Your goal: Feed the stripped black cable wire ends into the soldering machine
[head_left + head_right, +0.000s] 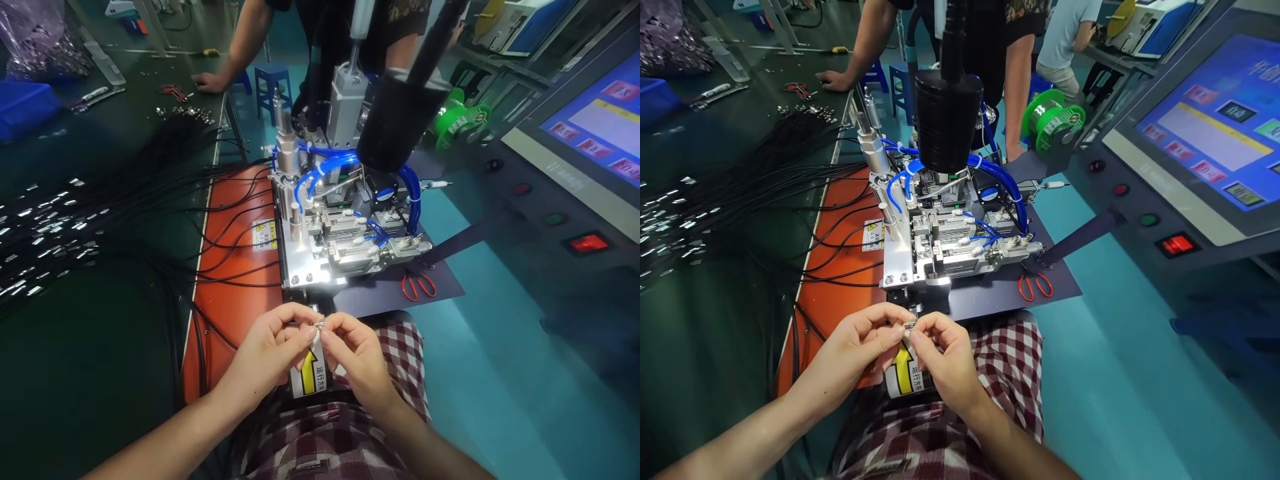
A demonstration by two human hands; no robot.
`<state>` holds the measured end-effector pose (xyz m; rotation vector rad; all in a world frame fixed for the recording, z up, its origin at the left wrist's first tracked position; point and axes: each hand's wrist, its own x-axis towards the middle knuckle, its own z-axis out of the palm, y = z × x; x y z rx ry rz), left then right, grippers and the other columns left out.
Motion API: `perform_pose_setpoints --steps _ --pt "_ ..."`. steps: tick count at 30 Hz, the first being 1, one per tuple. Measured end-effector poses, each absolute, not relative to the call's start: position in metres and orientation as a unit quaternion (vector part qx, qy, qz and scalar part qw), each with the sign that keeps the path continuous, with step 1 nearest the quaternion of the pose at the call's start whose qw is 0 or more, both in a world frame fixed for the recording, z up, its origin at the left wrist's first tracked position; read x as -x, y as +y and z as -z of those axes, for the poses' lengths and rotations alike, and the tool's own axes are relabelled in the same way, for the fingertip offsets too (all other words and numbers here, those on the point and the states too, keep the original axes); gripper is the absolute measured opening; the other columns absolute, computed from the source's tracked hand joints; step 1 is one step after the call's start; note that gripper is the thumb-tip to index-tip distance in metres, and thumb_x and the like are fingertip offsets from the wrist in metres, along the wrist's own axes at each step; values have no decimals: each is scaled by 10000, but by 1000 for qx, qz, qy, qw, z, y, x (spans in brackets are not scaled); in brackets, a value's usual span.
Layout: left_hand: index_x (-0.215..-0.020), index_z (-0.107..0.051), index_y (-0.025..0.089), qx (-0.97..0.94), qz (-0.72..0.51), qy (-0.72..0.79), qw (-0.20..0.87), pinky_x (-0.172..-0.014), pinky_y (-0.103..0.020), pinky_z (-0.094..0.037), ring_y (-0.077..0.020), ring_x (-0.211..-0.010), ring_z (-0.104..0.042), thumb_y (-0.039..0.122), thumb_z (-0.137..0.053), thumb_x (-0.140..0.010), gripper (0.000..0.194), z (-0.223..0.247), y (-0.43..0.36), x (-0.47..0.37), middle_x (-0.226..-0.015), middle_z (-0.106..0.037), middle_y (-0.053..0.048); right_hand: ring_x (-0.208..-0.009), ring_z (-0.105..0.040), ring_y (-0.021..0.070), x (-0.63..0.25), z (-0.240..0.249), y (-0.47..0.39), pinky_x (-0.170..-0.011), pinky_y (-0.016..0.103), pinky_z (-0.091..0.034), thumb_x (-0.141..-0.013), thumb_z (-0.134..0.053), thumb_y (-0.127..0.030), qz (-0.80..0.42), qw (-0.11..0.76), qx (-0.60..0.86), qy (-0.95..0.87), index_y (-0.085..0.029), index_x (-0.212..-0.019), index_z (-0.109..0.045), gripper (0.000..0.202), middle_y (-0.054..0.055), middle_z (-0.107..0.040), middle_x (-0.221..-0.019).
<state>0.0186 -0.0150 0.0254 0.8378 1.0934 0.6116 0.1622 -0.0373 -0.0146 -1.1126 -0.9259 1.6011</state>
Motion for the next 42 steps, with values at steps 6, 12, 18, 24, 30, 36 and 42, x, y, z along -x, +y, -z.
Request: perform_pose_setpoints --steps 6,12,18,24,30,36,42 --pt "-895 -594 188 -346 -250 488 761 -392 -156 -193 -40 -405 -297 354 -584 -821 182 -24 -13 -16 -460 -433 72 -462 -379 73 -170 17 -35 -461 208 -315 -817 -599 -292 -665 450 432 -411 -176 -732 -533 158 -64 -449 -534" --pt "-815 -587 172 -319 -264 533 738 -364 -155 -180 -46 -397 -259 358 -633 -774 196 -23 -16 -20 -429 -395 80 -486 -394 77 -164 12 -40 -488 213 -343 -820 -583 -262 -618 443 481 -437 -176 -713 -532 146 -53 -468 -574" --pt "-791 -597 158 -314 -271 568 711 -356 -147 -185 -44 -407 -231 368 -634 -767 215 -21 -17 -22 -431 -337 90 -581 -468 102 -158 11 -41 -554 224 -391 -814 -579 -246 -554 445 533 -461 -160 -720 -563 129 -10 -545 -656" --pt "-798 -603 156 -313 -281 552 720 -375 -138 -203 -40 -413 -255 337 -624 -781 183 -21 -15 -21 -426 -363 82 -500 -437 68 -174 11 -31 -481 184 -362 -806 -614 -302 -644 448 476 -397 -164 -760 -574 151 -48 -495 -592" --pt "-838 -604 172 -318 -260 567 714 -352 -143 -182 -52 -412 -242 366 -616 -779 204 -22 -17 -20 -429 -349 83 -484 -415 54 -169 14 -27 -477 171 -342 -786 -655 -301 -686 464 442 -344 -161 -722 -565 178 -60 -474 -559" --pt "-838 -607 171 -329 -264 564 710 -357 -143 -187 -54 -420 -250 370 -615 -780 208 -21 -16 -21 -437 -351 80 -481 -404 56 -169 14 -29 -473 179 -323 -780 -658 -278 -698 458 434 -339 -158 -720 -575 158 -60 -469 -550" --pt "-850 -596 186 -327 -252 551 725 -366 -154 -175 -55 -425 -227 378 -608 -788 202 -22 -15 -20 -444 -329 86 -472 -396 68 -173 16 -26 -469 195 -309 -761 -645 -260 -724 444 418 -321 -153 -704 -601 129 -50 -485 -533"
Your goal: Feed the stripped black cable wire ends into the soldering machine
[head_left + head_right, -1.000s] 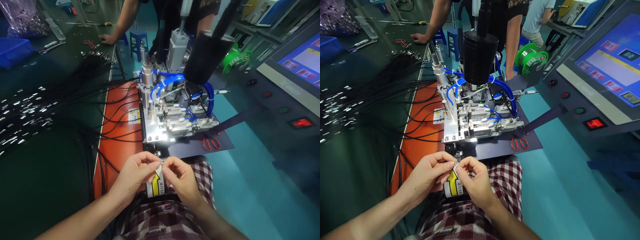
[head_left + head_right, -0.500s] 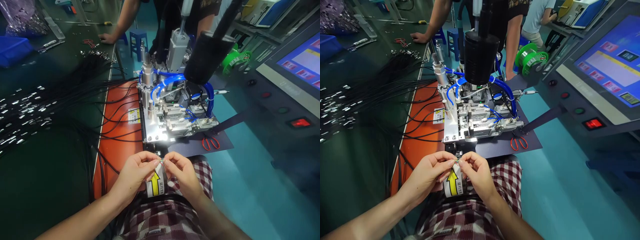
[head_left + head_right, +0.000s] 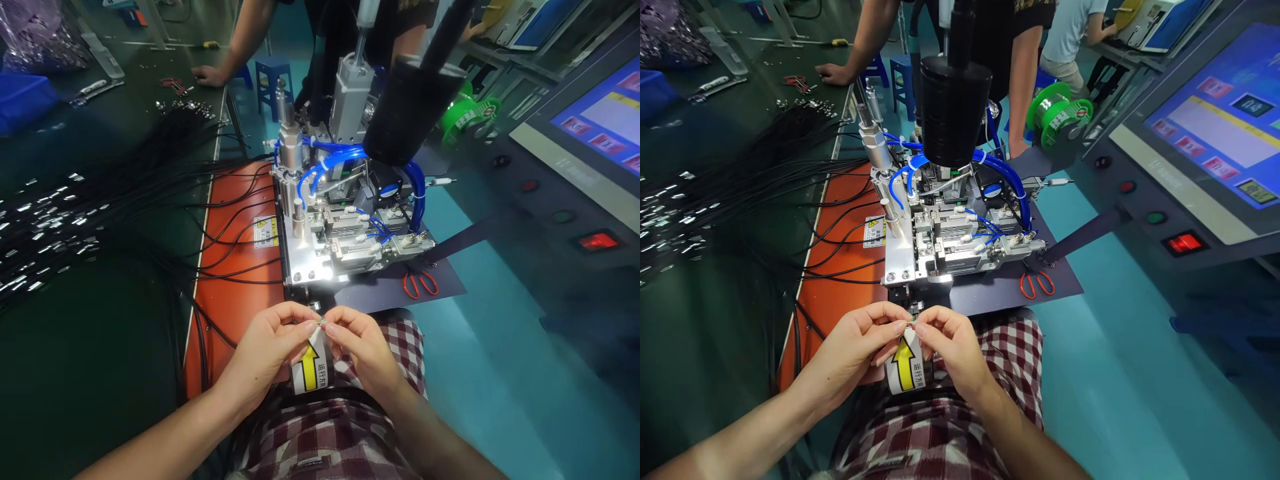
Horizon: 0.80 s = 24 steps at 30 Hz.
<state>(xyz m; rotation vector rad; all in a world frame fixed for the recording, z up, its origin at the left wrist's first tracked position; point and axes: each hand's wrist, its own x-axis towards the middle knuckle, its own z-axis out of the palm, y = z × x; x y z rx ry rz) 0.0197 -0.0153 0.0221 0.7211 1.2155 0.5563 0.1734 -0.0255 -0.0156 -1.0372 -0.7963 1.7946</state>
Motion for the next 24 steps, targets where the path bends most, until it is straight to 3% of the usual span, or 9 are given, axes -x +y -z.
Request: perform_pose_setpoints --steps 6,13,17,24 --pt "-857 -585 182 -348 -240 519 743 -373 -179 -114 -48 -414 -181 337 -607 -798 167 -25 -15 -18 -428 -304 99 -430 -372 60 -187 11 -9 -420 190 -282 -696 -628 -206 -774 354 401 -339 -137 -623 -601 104 -45 -481 -503" --pt "-847 -581 159 -354 -220 515 749 -377 -179 -142 -43 -404 -231 301 -626 -778 163 -26 -13 -19 -431 -337 99 -474 -391 70 -198 -1 2 -455 203 -304 -792 -597 -253 -690 309 406 -514 -148 -724 -570 128 -46 -463 -561" --pt "-774 -576 152 -354 -214 524 745 -377 -179 -128 -40 -398 -215 322 -617 -781 175 -26 -13 -20 -416 -321 97 -520 -407 79 -199 -1 2 -499 215 -335 -811 -577 -228 -653 323 396 -559 -144 -730 -574 117 -30 -491 -606" --pt "-789 -570 179 -330 -241 555 725 -382 -183 -141 -50 -400 -212 355 -597 -794 178 -23 -16 -22 -416 -330 92 -528 -438 94 -179 7 -26 -510 225 -361 -786 -617 -257 -591 383 506 -498 -162 -727 -598 113 -32 -511 -597"
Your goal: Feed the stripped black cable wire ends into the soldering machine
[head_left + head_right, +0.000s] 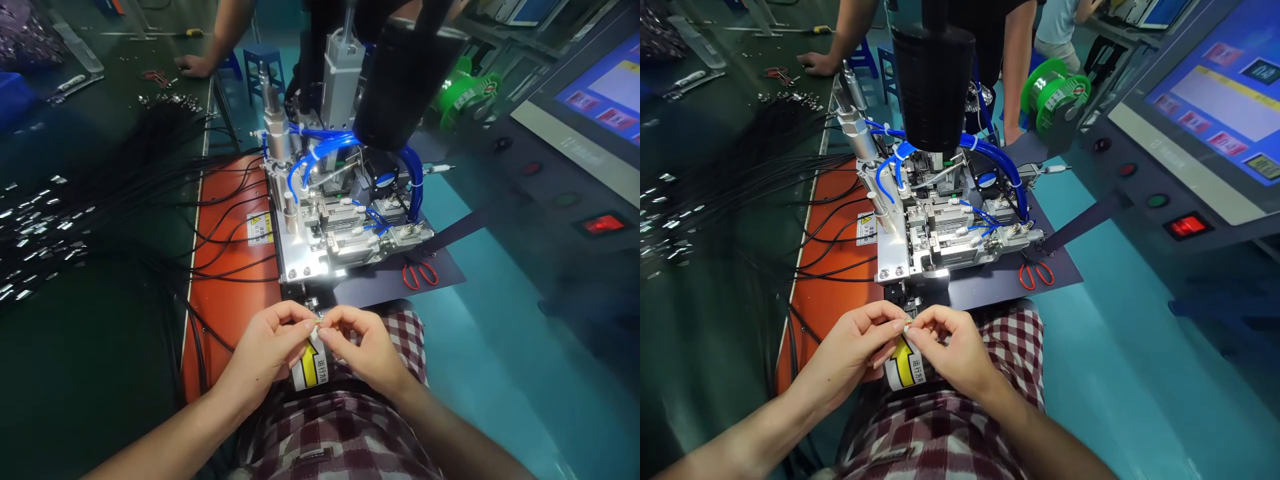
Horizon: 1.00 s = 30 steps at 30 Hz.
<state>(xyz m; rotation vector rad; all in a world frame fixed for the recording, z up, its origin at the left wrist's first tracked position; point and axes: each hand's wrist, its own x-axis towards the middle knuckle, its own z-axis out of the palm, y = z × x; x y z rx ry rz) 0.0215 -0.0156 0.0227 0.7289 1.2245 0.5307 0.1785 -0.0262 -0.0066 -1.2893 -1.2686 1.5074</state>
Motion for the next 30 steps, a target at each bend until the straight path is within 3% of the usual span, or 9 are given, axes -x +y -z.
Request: perform_pose_setpoints --steps 5,12,21,30 --pt "-798 -574 187 -330 -257 562 713 -383 -185 -140 -51 -389 -227 361 -609 -786 178 -17 -17 -22 -410 -351 86 -540 -419 98 -161 6 -37 -520 227 -361 -787 -593 -234 -590 405 525 -461 -164 -657 -569 150 -34 -495 -583" --pt "-771 -570 188 -331 -258 558 716 -386 -193 -139 -50 -383 -230 355 -602 -793 172 -17 -19 -21 -405 -323 90 -515 -441 94 -173 -2 -26 -491 222 -362 -750 -630 -256 -610 397 533 -432 -162 -747 -591 102 -37 -506 -593" --pt "-773 -548 184 -346 -250 565 706 -397 -203 -151 -55 -393 -237 347 -576 -810 169 -16 -18 -22 -420 -320 89 -457 -359 74 -166 1 -25 -420 207 -292 -711 -649 -267 -626 422 532 -384 -167 -671 -562 138 -60 -439 -529" --pt "-773 -544 180 -346 -258 566 702 -391 -193 -155 -56 -393 -251 372 -592 -797 199 -17 -19 -23 -418 -331 88 -457 -440 87 -166 4 -25 -457 216 -363 -725 -654 -290 -632 437 521 -371 -168 -669 -575 156 -47 -497 -520"
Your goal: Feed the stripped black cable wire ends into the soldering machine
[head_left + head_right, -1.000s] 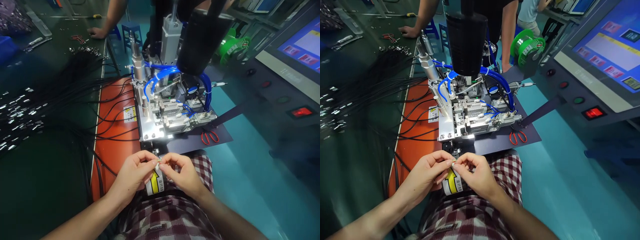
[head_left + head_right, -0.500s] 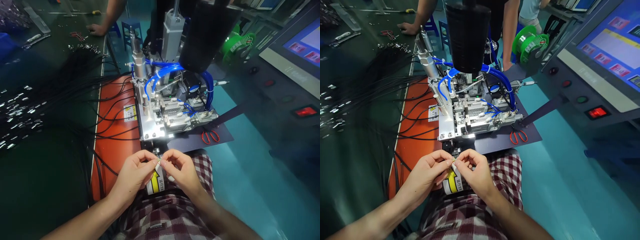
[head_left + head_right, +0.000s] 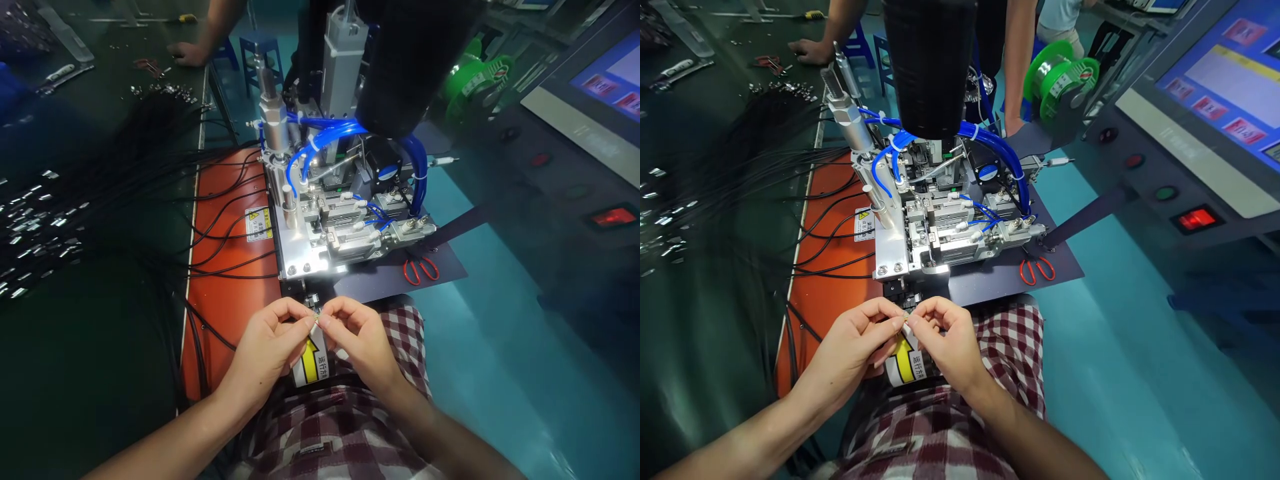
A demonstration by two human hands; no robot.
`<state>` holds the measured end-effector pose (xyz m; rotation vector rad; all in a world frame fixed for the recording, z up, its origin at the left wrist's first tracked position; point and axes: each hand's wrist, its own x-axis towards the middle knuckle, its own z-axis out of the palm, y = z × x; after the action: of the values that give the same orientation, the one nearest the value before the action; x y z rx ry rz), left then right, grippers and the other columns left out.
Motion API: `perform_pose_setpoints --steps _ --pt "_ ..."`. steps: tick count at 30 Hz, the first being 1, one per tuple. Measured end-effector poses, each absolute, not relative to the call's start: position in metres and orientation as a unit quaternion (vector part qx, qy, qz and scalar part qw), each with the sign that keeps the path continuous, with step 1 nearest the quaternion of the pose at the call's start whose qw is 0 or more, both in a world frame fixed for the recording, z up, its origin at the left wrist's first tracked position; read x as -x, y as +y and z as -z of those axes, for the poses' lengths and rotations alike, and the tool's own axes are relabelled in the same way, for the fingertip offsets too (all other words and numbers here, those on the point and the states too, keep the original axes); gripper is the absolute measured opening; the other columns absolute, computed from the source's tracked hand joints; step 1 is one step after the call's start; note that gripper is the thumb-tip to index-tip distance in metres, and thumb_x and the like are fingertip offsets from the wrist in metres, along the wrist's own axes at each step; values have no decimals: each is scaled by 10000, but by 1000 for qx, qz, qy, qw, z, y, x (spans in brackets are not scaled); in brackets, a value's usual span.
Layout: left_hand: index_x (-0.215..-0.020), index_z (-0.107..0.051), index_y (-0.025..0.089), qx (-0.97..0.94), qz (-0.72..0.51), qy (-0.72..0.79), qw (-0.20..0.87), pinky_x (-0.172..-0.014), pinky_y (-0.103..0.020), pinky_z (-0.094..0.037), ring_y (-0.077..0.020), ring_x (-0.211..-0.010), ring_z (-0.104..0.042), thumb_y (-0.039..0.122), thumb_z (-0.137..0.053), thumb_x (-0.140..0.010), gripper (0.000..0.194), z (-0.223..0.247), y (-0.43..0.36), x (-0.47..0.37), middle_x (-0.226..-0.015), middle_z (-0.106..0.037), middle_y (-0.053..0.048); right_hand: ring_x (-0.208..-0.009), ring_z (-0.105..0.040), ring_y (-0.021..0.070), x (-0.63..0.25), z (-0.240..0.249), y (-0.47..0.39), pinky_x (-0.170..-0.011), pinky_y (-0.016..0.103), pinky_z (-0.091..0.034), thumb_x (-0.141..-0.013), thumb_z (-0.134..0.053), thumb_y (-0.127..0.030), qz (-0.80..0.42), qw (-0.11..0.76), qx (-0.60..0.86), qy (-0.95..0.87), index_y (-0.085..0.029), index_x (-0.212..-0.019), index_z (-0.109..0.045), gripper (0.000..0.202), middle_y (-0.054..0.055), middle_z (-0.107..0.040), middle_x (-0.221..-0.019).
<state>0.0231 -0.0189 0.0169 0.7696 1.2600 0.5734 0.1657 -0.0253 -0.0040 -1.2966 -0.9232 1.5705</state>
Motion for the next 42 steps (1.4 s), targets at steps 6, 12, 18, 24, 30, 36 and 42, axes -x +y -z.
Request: perform_pose_setpoints --steps 6,12,18,24,30,36,42 --pt "-767 -541 182 -351 -261 562 702 -395 -191 -156 -54 -400 -249 371 -592 -802 199 -16 -19 -24 -422 -327 90 -442 -438 80 -167 5 -25 -443 211 -361 -719 -660 -280 -629 436 526 -370 -163 -672 -581 149 -48 -505 -516" --pt "-776 -541 176 -345 -272 559 703 -399 -198 -156 -51 -398 -232 392 -594 -803 224 -15 -20 -23 -421 -343 90 -437 -445 80 -163 8 -28 -450 212 -365 -734 -646 -277 -637 446 523 -349 -171 -687 -566 141 -57 -496 -516" --pt "-784 -559 171 -349 -278 548 708 -399 -198 -164 -49 -393 -247 386 -597 -804 218 -14 -21 -22 -428 -371 82 -503 -469 91 -166 6 -31 -505 219 -395 -772 -617 -253 -578 454 525 -428 -179 -703 -566 113 -40 -525 -582" --pt "-759 -565 169 -340 -259 566 706 -385 -194 -146 -47 -376 -240 386 -601 -795 223 -16 -18 -24 -411 -362 84 -487 -491 99 -169 10 -28 -491 223 -406 -778 -619 -302 -638 441 512 -369 -174 -730 -580 142 -40 -525 -554" --pt "-760 -554 169 -348 -256 561 706 -391 -190 -160 -46 -382 -258 369 -586 -810 208 -16 -18 -23 -417 -367 84 -589 -520 134 -170 9 -33 -556 266 -419 -804 -605 -239 -483 443 556 -512 -197 -777 -619 52 16 -604 -712" --pt "-797 -560 160 -382 -294 557 677 -383 -162 -212 -41 -384 -293 336 -600 -805 180 -15 -22 -25 -422 -375 90 -611 -509 140 -169 5 -32 -588 274 -390 -832 -553 -222 -460 429 549 -550 -194 -727 -573 111 9 -571 -664" --pt "-842 -599 175 -488 -303 488 657 -373 -154 -258 -30 -411 -347 262 -584 -817 92 -15 -23 -21 -616 -516 49 -446 -392 74 -175 7 -35 -458 208 -324 -842 -545 -316 -668 395 494 -393 -175 -726 -498 189 -67 -437 -517"
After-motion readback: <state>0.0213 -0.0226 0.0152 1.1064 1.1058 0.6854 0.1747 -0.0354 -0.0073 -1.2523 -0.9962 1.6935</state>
